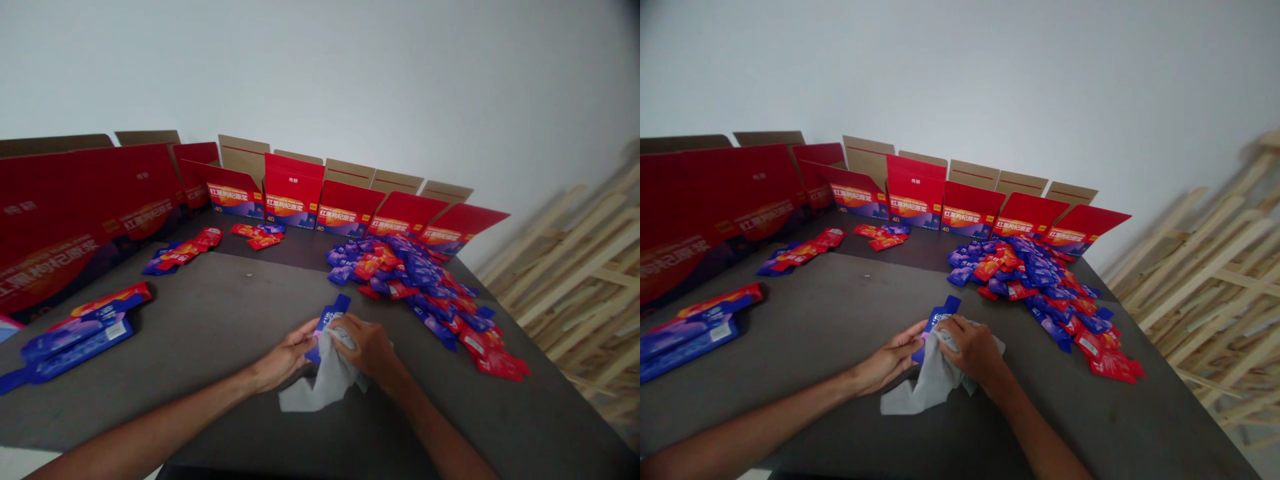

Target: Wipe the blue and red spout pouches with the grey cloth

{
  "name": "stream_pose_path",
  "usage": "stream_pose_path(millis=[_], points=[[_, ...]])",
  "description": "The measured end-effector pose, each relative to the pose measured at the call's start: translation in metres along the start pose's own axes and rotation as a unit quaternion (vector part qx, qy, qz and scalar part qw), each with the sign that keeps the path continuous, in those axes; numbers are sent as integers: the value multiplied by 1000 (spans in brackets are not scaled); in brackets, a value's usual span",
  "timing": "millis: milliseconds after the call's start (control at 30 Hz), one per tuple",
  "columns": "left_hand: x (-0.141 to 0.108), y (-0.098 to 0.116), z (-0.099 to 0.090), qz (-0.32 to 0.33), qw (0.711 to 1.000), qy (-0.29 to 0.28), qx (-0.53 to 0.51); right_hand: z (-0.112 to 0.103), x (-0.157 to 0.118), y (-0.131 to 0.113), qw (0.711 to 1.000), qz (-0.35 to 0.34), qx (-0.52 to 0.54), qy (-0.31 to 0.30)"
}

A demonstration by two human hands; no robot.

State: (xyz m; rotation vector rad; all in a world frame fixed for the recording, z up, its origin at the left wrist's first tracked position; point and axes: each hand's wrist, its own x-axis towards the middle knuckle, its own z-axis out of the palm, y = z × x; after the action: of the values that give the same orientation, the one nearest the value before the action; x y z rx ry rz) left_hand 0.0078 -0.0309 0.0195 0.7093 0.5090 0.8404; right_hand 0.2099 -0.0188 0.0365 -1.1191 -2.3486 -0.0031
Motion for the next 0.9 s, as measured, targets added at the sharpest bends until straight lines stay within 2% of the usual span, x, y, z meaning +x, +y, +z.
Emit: stream_pose_path(millis=[133,233,300,467,533,633,800,900], points=[[-2,-2,1,-21,1000,-11,-17,-5,2,5,995,71,17,71],[-3,-3,3,-27,999,-18,-27,-7,2,7,995,69,29,71],[-3,-2,4,-26,999,-29,-33,-6,2,4,998,43,32,39],[-1,2,0,-5,998,-37,-44,1,-1,-7,993,-75,16,-89],[0,2,-2,-3,998,-40,-44,3,-1,-10,991,-87,7,-104],[2,1,-4,-8,998,-45,-44,3,0,-9,997,-46,3,-61],[0,0,1,-30,998,-48,-33,-5,2,1,996,64,20,64],[-2,-1,4,-29,998,-44,-29,-10,3,4,994,75,28,74]])
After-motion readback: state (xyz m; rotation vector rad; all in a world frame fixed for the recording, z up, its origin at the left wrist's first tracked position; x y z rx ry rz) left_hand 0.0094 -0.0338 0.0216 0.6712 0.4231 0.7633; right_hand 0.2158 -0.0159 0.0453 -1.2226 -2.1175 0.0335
